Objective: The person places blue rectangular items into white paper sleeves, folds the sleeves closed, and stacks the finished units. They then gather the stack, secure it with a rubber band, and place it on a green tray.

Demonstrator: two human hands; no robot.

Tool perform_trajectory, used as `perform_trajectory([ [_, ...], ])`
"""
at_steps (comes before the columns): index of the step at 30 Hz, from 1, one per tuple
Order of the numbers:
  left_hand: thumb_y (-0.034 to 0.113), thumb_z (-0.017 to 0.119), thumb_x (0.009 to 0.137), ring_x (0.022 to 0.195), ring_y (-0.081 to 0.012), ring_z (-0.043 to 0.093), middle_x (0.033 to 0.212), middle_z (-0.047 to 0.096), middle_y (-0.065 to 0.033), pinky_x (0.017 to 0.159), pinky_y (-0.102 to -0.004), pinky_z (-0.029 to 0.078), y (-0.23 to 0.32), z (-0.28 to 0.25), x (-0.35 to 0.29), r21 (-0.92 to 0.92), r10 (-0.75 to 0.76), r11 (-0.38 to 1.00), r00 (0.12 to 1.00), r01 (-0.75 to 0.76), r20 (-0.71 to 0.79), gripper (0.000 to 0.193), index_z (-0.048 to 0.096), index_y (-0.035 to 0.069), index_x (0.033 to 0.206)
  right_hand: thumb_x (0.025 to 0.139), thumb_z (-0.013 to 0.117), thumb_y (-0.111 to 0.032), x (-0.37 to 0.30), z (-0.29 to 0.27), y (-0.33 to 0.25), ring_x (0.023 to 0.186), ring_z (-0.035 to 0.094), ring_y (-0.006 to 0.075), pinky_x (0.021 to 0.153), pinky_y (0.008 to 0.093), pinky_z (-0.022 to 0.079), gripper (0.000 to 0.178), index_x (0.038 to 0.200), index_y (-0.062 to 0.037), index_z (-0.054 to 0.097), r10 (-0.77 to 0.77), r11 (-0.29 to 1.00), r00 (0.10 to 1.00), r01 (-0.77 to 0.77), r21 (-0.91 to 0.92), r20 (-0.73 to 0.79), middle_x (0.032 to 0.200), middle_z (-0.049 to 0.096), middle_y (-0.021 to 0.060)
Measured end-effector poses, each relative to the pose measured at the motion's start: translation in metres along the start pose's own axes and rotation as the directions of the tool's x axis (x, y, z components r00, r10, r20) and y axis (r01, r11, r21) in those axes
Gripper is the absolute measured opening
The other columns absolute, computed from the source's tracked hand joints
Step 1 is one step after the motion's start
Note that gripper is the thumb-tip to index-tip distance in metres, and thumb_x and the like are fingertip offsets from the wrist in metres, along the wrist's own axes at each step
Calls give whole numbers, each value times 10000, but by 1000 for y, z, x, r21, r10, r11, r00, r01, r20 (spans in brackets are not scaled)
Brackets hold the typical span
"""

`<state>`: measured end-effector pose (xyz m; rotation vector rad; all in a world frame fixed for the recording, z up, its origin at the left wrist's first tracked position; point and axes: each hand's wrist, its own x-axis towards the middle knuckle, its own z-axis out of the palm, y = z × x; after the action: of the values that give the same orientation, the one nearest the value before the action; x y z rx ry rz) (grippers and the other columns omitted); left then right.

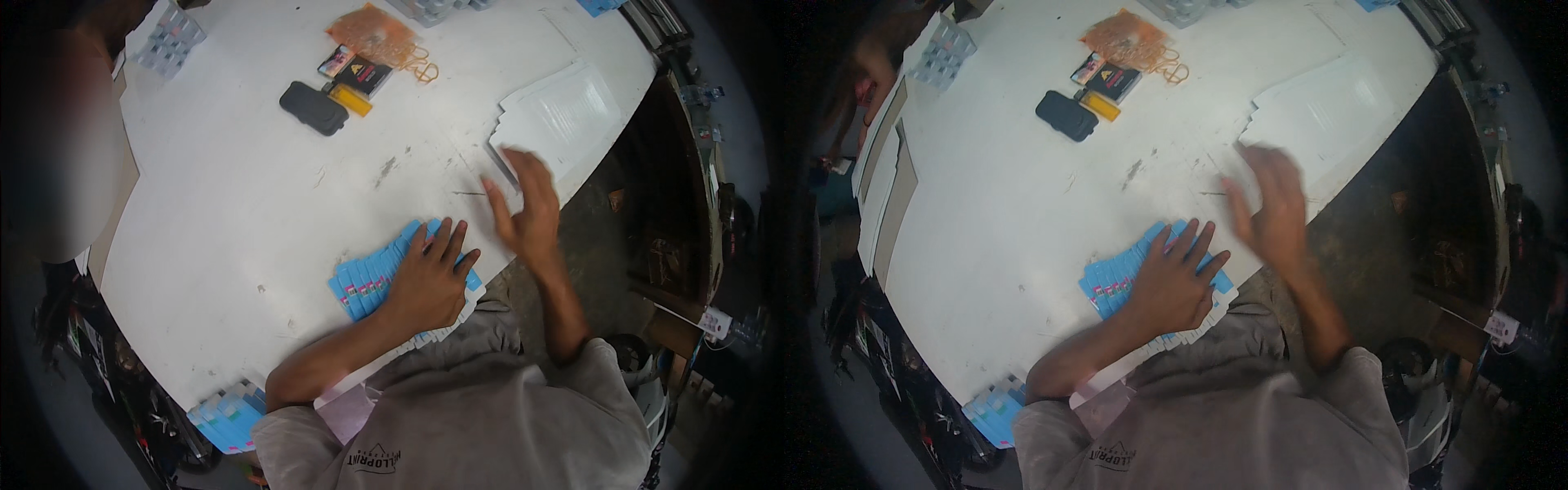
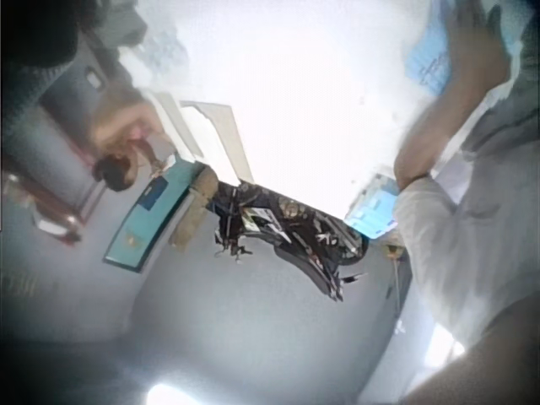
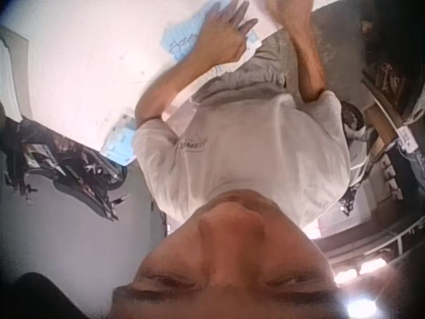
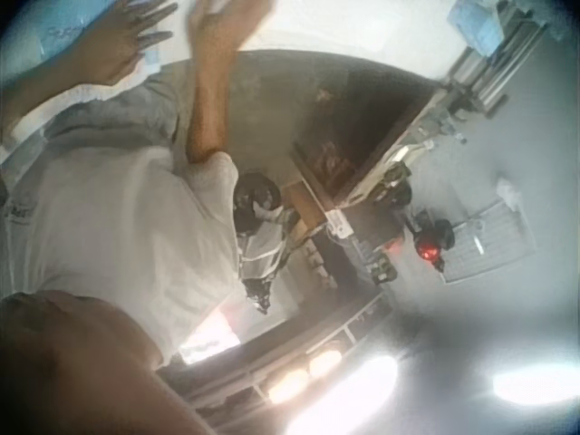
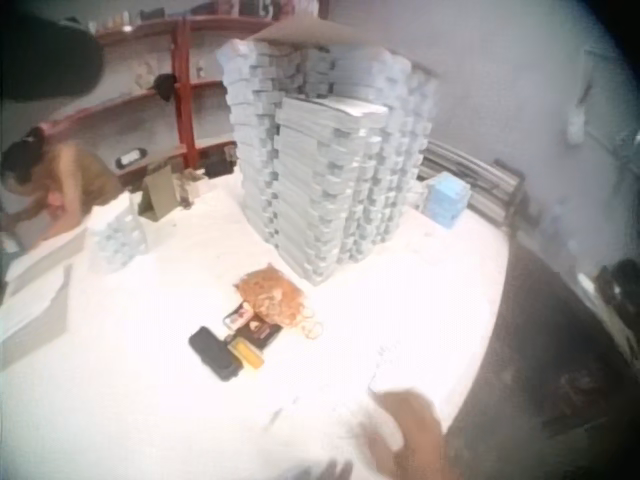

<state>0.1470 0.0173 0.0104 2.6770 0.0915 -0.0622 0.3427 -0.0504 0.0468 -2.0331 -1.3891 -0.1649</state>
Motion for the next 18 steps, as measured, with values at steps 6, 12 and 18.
perform_trajectory([
  [6, 297, 551, 1013, 1540, -390, 308, 1628, 385, -217, 1230, -637, 228, -8, 1, -2, -127, 40, 990, 992, -56, -123, 565, 499, 0, 1491, 948, 663, 5, -48, 3, 17, 1113, 636, 402, 927, 483, 515, 337, 1284, 8, 652, 363, 894, 916, -395, 213, 173, 1182, 663, 234],
  [12, 249, 550, 1022, 1532, -395, 331, 1632, 363, -250, 1219, -620, 263, -6, 8, -10, -193, -41, 981, 992, 17, -121, 596, 424, -25, 1535, 927, 693, -59, -58, 2, -1, 973, 583, 360, 827, 449, 475, 443, 1357, 27, 626, 67, 986, 973, -30, -167, 220, 1056, 586, 202],
  [18, 305, 603, 968, 1544, -422, 297, 1650, 320, -267, 1242, -605, 224, 2, -6, -9, 99, 7, 995, 1000, -6, -6, 726, 374, -72, 1545, 927, 638, -23, -73, -11, -28, 932, 681, 465, 725, 525, 507, 357, 1278, 38, 622, 324, 778, 794, -533, 333, 515, 1015, 679, 299],
])
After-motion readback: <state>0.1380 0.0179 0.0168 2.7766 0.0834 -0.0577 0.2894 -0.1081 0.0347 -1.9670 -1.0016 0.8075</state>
